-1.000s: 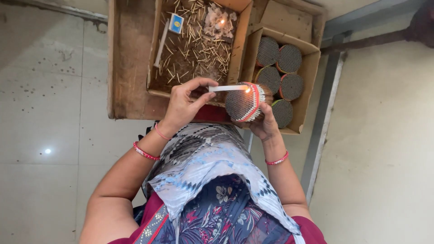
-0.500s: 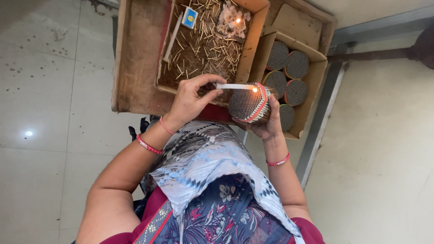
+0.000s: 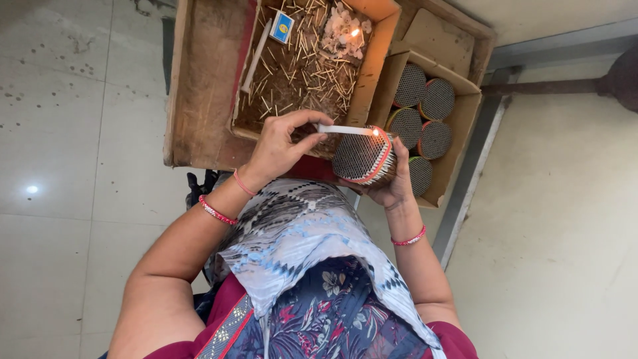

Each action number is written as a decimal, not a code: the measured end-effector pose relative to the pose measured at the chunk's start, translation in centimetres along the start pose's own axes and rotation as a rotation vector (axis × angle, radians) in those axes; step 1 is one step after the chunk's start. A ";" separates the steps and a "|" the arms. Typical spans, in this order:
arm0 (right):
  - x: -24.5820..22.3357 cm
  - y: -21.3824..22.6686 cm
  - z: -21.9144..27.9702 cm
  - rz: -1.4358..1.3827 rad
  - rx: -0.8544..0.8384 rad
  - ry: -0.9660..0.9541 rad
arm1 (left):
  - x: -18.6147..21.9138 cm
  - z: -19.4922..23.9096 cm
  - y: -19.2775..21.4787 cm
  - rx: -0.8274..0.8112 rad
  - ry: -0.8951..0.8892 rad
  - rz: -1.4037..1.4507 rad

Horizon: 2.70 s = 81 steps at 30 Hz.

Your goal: The person strikes a match to light a candle, then uses the candle flame to ignite the fuses of several round firework cakes. They hold each firework in one hand and the candle in the other, lighting the fuses one by one.

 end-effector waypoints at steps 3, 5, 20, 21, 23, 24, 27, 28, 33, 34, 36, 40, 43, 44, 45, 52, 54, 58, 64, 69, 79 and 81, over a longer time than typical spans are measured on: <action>-0.1 0.0 -0.4 -0.030 -0.041 0.014 | 0.5 0.3 -0.1 -0.024 -0.031 0.050; 0.0 -0.1 -0.5 -0.031 -0.019 -0.001 | 0.6 0.2 -0.1 -0.028 -0.042 0.059; 0.0 -0.3 0.2 0.028 0.061 -0.033 | -2.5 0.2 0.7 0.019 -0.011 -0.027; 0.0 -0.2 0.3 0.039 0.087 -0.031 | -2.6 0.2 0.8 0.023 -0.020 -0.032; 0.2 0.0 0.2 0.033 0.068 -0.039 | -2.9 0.2 0.8 0.029 -0.008 -0.039; 0.4 -0.1 0.2 0.026 0.049 -0.048 | -3.2 0.2 0.9 0.034 0.005 -0.047; 0.4 0.0 0.3 0.033 0.065 -0.048 | -2.7 0.3 1.1 0.036 0.016 -0.035; 0.4 -0.1 0.4 0.034 0.065 -0.049 | -2.5 0.4 1.0 0.037 0.016 -0.034; 0.4 0.0 0.2 0.077 0.064 -0.032 | -0.9 0.8 0.6 -0.010 -0.047 0.045; 0.4 0.1 0.2 0.077 0.065 -0.032 | -0.6 0.8 0.6 -0.011 -0.046 0.046; 0.6 -0.8 0.3 0.035 -0.017 -0.055 | 0.2 0.9 0.5 -0.035 -0.058 0.066; 0.6 -0.6 0.2 0.024 -0.012 -0.051 | 0.1 1.0 0.6 -0.048 -0.066 0.049; 0.8 -0.5 0.1 0.000 -0.032 -0.072 | -0.6 1.0 0.6 -0.050 -0.042 0.037; 0.8 -0.3 0.0 0.006 -0.005 -0.067 | -0.8 1.0 0.7 -0.045 -0.038 0.039; 0.7 0.0 0.0 0.011 0.022 -0.062 | -1.0 1.0 0.8 -0.039 -0.034 0.041; 0.5 -0.2 0.4 0.050 0.052 -0.044 | -2.2 1.0 1.2 -0.028 -0.031 0.012; 0.5 -0.2 0.5 0.063 0.062 -0.044 | -2.5 1.0 1.3 -0.021 -0.042 -0.004; 0.5 0.0 0.7 0.075 0.092 -0.041 | -2.8 0.8 1.6 -0.005 -0.025 -0.040; 0.6 0.0 0.7 0.090 0.084 -0.044 | -3.6 0.8 1.6 -0.005 0.096 -0.033; 0.7 0.0 0.5 0.098 0.077 -0.042 | -0.6 1.1 1.3 -0.036 -0.024 0.064; 1.1 0.2 0.4 0.058 0.046 -0.066 | -0.8 1.6 1.1 -0.063 -0.027 0.015; 1.1 0.0 0.4 0.049 0.029 -0.062 | -0.8 1.6 1.1 -0.066 -0.006 0.023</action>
Point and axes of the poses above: each hand's wrist, its own z-axis away from the middle knuckle, its own y-axis out of the back of the hand, x = y × z, the point moved 10 cm from there along -z, towards the middle knuckle, and after that the axes turned 10 degrees about x, right-handed, at the moved point
